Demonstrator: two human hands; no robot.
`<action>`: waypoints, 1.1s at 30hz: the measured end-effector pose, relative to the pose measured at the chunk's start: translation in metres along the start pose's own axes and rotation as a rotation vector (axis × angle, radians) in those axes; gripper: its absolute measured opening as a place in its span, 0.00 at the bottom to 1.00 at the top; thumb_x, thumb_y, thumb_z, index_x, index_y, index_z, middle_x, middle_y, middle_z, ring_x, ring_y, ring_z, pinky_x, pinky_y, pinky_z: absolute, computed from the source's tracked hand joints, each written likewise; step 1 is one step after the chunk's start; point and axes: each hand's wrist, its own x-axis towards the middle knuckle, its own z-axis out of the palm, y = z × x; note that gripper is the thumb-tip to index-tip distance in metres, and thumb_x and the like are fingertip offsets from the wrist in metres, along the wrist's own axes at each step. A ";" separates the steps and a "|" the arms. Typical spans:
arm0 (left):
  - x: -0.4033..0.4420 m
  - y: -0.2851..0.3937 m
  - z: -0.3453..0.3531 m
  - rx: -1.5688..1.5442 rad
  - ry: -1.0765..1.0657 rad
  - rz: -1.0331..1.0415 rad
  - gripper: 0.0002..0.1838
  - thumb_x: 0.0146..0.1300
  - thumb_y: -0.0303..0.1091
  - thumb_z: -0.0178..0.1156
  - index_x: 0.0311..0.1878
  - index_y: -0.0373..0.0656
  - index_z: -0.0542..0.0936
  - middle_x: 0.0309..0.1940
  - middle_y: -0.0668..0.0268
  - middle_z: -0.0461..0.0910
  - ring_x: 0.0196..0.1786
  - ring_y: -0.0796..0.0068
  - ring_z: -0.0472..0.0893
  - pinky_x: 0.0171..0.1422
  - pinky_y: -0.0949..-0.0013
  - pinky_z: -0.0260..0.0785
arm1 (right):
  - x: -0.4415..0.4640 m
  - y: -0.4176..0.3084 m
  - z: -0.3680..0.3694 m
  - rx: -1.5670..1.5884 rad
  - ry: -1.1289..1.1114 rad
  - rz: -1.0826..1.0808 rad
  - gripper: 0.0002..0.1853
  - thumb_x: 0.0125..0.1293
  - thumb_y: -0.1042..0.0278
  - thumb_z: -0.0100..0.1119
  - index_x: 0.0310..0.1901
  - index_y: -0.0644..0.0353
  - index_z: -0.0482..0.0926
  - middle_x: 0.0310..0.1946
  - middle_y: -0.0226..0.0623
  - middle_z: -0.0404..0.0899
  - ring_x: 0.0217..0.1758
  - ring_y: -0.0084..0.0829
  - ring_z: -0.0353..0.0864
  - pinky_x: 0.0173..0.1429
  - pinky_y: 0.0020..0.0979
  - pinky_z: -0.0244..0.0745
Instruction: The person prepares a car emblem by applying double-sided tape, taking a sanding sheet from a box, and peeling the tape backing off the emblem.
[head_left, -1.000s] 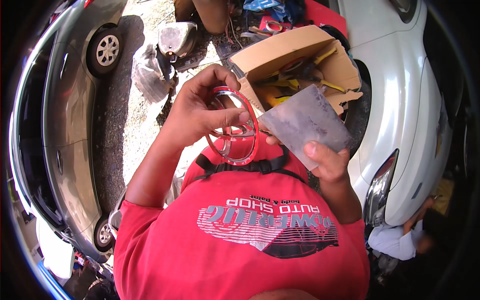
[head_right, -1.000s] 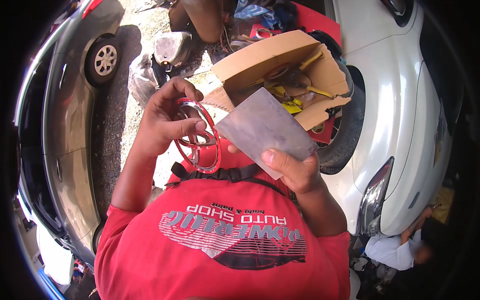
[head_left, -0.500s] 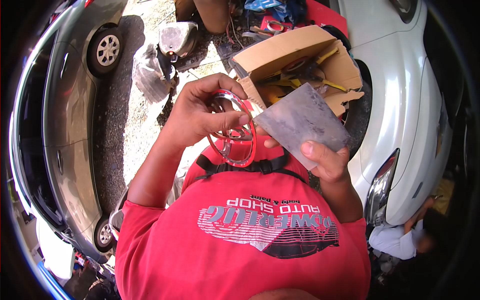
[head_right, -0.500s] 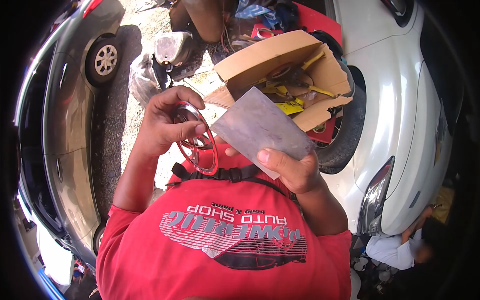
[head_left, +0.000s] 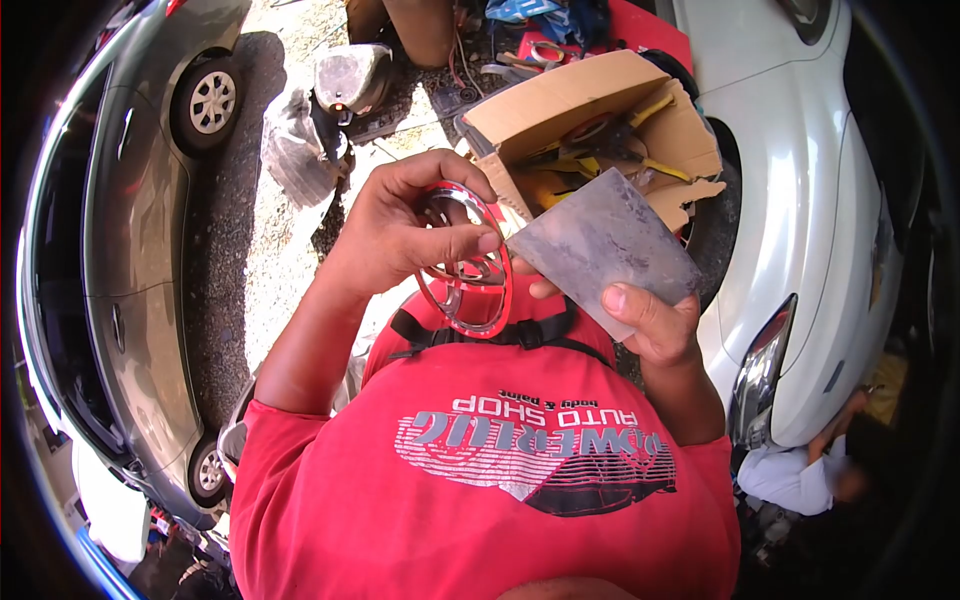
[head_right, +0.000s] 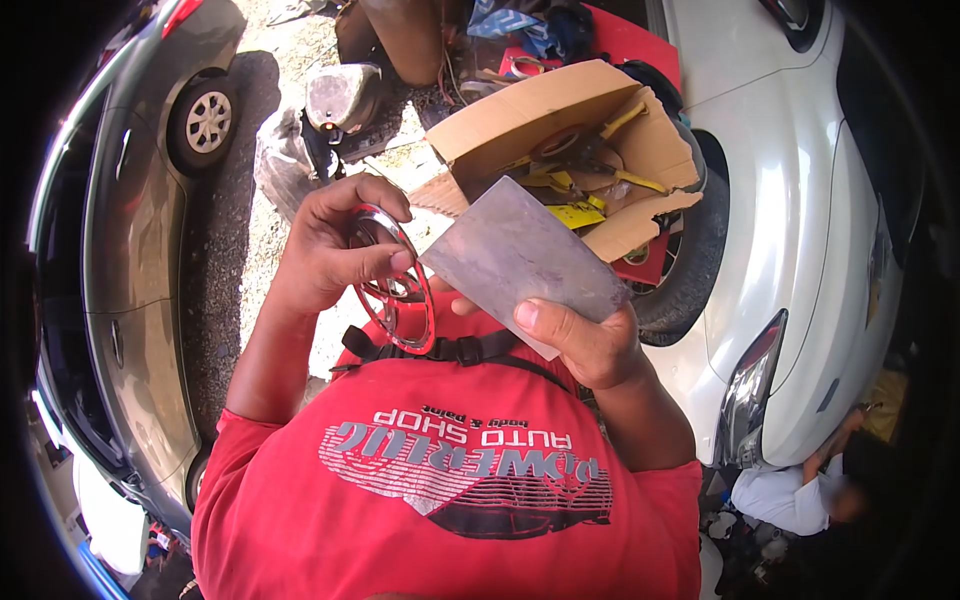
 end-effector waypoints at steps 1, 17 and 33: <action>0.000 0.000 0.000 -0.001 0.000 0.000 0.19 0.53 0.20 0.78 0.47 0.37 0.82 0.47 0.66 0.81 0.36 0.81 0.87 0.38 0.80 0.78 | -0.001 0.000 0.000 -0.006 0.001 -0.002 0.33 0.66 0.76 0.51 0.72 0.81 0.61 0.62 0.63 0.78 0.66 0.50 0.82 0.70 0.43 0.78; -0.004 0.004 0.009 0.042 0.011 0.045 0.16 0.55 0.18 0.76 0.46 0.36 0.82 0.44 0.66 0.81 0.36 0.78 0.88 0.37 0.77 0.82 | -0.011 -0.006 0.000 -0.092 0.041 0.032 0.32 0.64 0.76 0.50 0.71 0.81 0.65 0.60 0.59 0.81 0.67 0.45 0.81 0.74 0.40 0.73; -0.004 0.005 0.015 0.090 0.016 0.044 0.15 0.58 0.17 0.74 0.47 0.34 0.81 0.42 0.66 0.81 0.37 0.77 0.88 0.38 0.73 0.86 | -0.013 -0.013 0.004 -0.164 0.065 0.025 0.31 0.63 0.79 0.45 0.70 0.80 0.67 0.59 0.59 0.82 0.65 0.43 0.83 0.74 0.39 0.73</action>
